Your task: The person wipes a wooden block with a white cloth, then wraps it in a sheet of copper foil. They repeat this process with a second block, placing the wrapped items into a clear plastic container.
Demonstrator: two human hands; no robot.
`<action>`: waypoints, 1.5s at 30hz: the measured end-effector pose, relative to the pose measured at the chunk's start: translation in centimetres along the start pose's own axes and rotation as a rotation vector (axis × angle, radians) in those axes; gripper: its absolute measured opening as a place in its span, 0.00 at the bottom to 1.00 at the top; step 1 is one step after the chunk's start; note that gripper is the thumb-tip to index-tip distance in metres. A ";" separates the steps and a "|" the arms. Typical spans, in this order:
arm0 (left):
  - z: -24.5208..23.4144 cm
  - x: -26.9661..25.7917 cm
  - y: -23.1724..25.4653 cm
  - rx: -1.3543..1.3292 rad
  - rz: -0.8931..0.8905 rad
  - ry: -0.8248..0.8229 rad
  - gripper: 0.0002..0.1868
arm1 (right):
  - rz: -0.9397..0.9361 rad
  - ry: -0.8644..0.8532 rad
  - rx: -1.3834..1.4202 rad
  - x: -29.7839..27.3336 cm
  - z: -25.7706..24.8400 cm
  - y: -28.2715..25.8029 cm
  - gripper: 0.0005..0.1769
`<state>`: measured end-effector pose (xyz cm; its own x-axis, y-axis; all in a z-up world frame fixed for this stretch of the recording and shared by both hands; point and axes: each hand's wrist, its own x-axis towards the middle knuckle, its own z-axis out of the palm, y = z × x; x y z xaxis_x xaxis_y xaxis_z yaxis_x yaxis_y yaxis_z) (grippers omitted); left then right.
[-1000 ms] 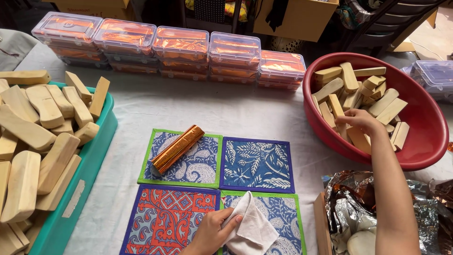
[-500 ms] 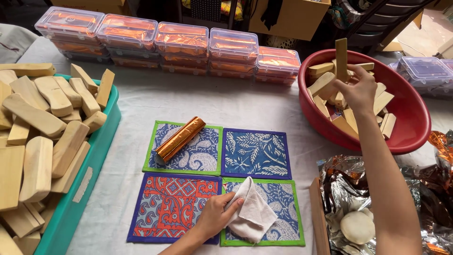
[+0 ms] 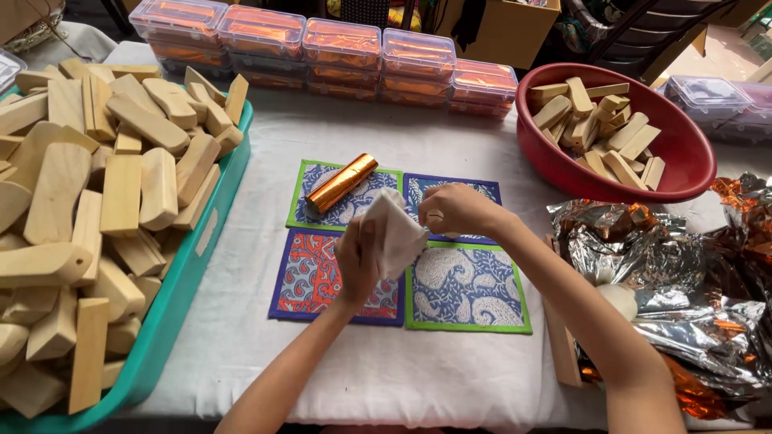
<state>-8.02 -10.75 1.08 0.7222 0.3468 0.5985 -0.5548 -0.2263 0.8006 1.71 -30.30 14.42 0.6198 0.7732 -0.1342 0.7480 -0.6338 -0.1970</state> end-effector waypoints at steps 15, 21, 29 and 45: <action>0.6 0.7 3.5 0.237 0.229 -0.302 0.17 | 0.013 0.941 0.809 -2.7 13.3 -3.0 0.28; 1.2 0.3 3.4 0.413 0.234 -0.463 0.18 | 0.119 0.889 0.975 -3.3 13.6 -1.8 0.18; -0.3 -0.1 2.8 0.698 0.376 -0.349 0.26 | 0.541 1.357 0.738 -5.7 13.6 1.5 0.22; 0.0 -0.1 1.7 0.164 -0.326 -0.424 0.13 | 0.189 0.903 0.780 -3.5 13.2 -1.9 0.29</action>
<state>-9.00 -11.16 2.36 0.9674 0.0337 0.2509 -0.2275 -0.3186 0.9202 -4.99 -31.49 2.49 0.8794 0.1779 0.4416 0.4760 -0.3110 -0.8226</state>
